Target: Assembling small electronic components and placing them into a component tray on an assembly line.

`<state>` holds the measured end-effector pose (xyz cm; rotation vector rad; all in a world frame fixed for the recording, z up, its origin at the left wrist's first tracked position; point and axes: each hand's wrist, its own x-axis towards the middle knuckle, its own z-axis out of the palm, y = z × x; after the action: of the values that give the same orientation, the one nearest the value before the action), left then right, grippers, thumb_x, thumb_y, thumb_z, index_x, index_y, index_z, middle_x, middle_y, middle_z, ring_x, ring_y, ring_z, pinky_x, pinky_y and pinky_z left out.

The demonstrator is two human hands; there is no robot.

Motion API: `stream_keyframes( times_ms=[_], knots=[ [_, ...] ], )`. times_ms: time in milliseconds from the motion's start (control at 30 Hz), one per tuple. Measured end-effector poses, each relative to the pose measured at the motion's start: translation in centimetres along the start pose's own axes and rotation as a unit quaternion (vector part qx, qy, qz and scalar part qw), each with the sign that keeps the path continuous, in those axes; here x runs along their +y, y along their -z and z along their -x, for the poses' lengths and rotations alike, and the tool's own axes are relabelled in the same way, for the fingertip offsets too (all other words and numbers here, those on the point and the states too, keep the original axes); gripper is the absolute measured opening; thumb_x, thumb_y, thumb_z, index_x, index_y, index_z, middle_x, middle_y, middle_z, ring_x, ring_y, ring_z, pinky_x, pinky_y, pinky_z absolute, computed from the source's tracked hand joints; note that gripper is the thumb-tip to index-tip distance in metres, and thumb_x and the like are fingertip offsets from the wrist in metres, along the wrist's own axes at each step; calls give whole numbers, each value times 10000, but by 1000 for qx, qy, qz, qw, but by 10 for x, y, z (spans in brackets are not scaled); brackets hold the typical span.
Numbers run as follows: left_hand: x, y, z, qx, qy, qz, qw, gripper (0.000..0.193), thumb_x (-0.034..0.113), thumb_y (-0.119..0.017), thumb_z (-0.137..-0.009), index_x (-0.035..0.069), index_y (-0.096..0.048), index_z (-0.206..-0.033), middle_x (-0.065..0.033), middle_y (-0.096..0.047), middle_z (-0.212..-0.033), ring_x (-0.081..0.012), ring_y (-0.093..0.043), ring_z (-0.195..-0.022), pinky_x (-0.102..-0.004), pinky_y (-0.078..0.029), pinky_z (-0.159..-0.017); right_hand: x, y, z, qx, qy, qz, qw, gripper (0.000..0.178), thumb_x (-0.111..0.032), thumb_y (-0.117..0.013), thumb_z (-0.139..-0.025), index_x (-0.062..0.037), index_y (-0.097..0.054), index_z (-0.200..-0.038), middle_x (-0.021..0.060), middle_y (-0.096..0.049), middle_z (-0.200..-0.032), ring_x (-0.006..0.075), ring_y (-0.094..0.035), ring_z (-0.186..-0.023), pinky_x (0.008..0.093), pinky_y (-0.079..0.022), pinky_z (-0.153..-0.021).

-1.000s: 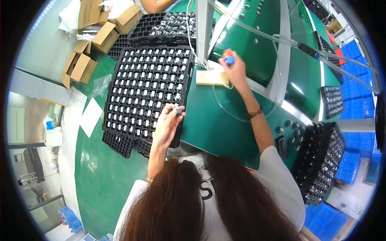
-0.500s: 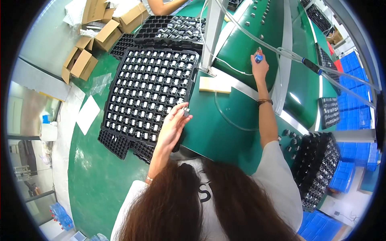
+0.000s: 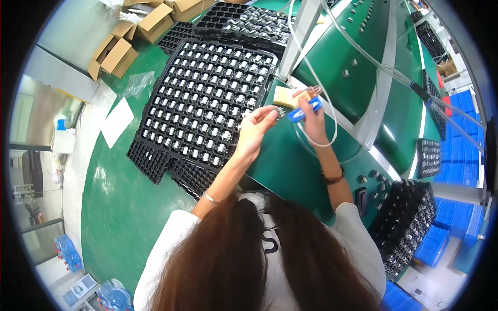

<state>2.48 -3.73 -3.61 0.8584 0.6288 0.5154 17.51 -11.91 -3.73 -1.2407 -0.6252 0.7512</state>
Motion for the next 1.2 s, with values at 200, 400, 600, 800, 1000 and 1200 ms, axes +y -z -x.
stream_keyframes(
  times_ms=[200,400,600,800,1000,1200],
  knots=[
    [-8,2,2,-4,-30,-32,999,297,151,-630,-874,-14,-589,-1118,-39,-644,-979,-75,-585,-849,-214,-469,-793,8,-23,20,-22,68,-19,997,182,-71,-576,-868,-5,-556,-1038,12,-598,-919,67,-559,-828,214,-453,-721],
    [-15,7,8,7,-53,21,998,301,143,-642,-864,-4,-590,-1121,-39,-645,-986,-85,-590,-876,-221,-463,-825,15,-28,26,-49,71,-8,996,186,-78,-583,-866,-8,-556,-1036,22,-599,-926,67,-558,-828,214,-454,-728],
    [-1,17,14,-4,-70,-48,996,360,117,-679,-826,-21,-575,-1142,-104,-613,-1106,-148,-579,-988,-258,-448,-903,19,-26,16,-53,61,37,996,208,-93,-613,-852,-1,-570,-1033,32,-606,-932,79,-571,-821,228,-465,-710],
    [43,30,44,88,-175,-165,967,161,66,-567,-881,-3,-608,-1020,-34,-634,-954,-70,-566,-851,-220,-448,-767,12,5,-25,70,127,398,906,241,-220,-648,-835,-26,-565,-951,105,-593,-763,159,-568,-680,296,-454,-654],
    [159,-11,115,-40,-675,-301,672,469,163,-706,-724,-60,-513,-1089,-184,-581,-985,-238,-552,-852,-304,-463,-672,7,22,-17,93,112,473,869,461,-294,-733,-750,-36,-520,-1068,112,-566,-739,211,-570,-664,322,-460,-644],
    [205,9,130,32,-708,-379,595,483,302,-431,-936,41,-357,-1336,-224,-406,-1325,-322,-411,-1221,-400,-424,-935,-100,8,36,158,173,428,873,374,-128,-722,-747,-60,-564,-1078,11,-478,-807,93,-432,-677,243,-375,-607]
  ],
)
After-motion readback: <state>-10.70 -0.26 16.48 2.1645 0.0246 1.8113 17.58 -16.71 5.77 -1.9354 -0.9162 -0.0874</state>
